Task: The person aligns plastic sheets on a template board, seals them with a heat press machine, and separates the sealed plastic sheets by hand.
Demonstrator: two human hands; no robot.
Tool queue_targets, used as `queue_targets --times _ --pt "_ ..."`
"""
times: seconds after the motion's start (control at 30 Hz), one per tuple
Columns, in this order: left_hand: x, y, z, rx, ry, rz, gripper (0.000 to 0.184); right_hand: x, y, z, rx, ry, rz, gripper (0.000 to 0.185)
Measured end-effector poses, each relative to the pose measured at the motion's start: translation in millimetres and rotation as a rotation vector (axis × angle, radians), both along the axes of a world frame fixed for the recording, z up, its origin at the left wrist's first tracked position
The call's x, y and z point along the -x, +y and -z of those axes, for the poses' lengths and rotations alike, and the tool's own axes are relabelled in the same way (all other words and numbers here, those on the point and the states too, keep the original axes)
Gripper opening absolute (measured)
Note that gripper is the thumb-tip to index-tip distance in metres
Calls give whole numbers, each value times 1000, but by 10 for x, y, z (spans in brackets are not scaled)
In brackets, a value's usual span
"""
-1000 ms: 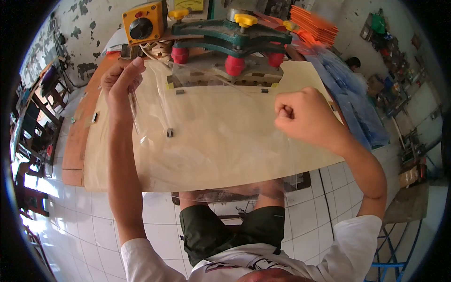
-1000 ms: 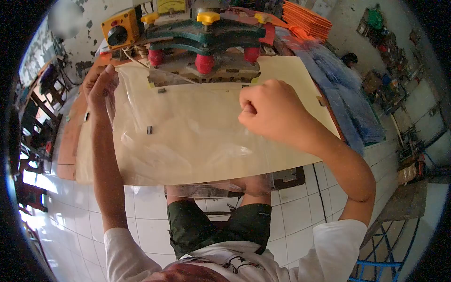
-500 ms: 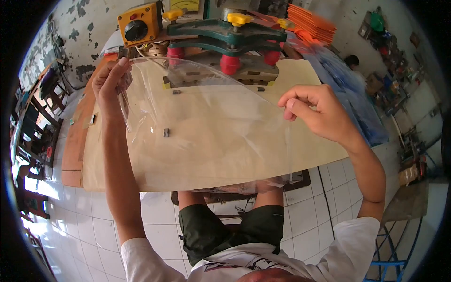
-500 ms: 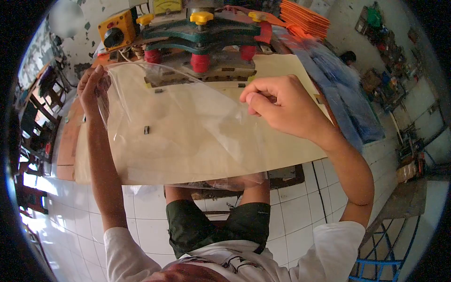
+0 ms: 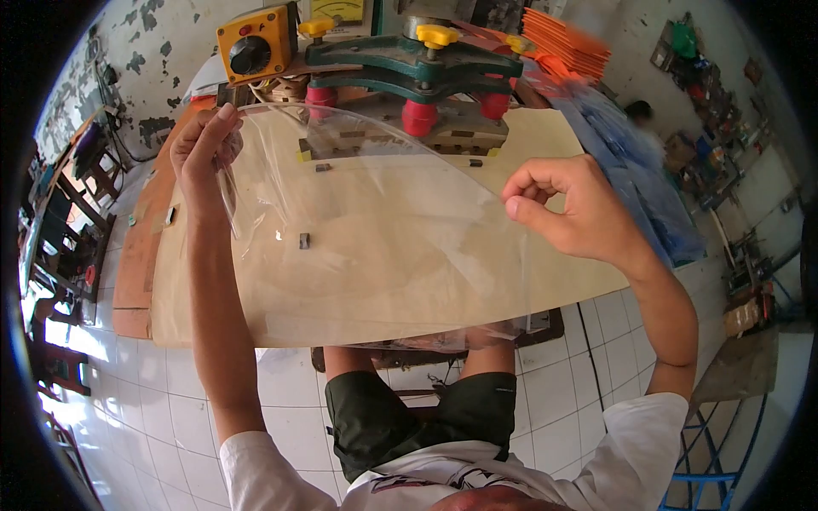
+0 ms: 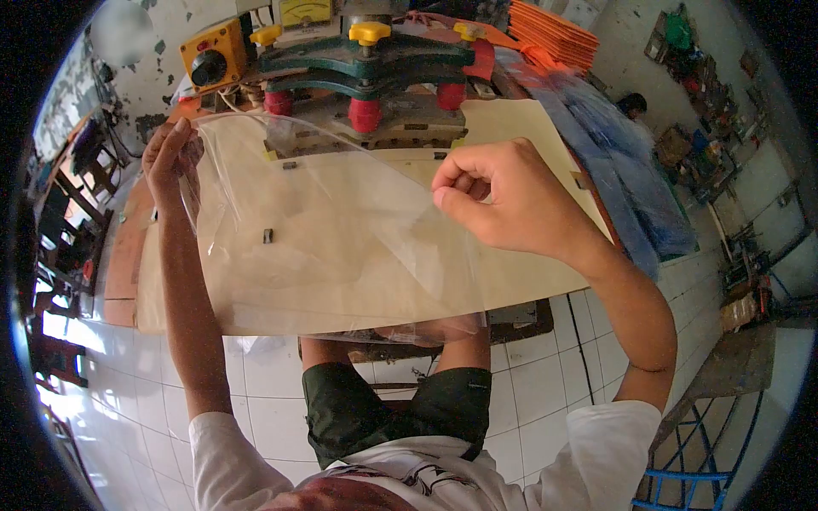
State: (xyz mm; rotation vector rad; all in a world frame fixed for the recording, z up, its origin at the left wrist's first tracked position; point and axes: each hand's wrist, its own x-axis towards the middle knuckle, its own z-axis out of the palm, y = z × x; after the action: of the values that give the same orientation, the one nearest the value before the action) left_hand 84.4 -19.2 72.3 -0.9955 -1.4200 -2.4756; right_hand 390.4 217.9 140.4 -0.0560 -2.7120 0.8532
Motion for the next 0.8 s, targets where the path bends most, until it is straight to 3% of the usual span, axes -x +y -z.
queue_targets --times 0.37,0.8 --pt "-8 -10 3 24 -25 4 17 88 -32 24 -6 22 -4 18" --pt "-49 -8 -14 17 -3 63 18 163 55 65 104 17 36 14"
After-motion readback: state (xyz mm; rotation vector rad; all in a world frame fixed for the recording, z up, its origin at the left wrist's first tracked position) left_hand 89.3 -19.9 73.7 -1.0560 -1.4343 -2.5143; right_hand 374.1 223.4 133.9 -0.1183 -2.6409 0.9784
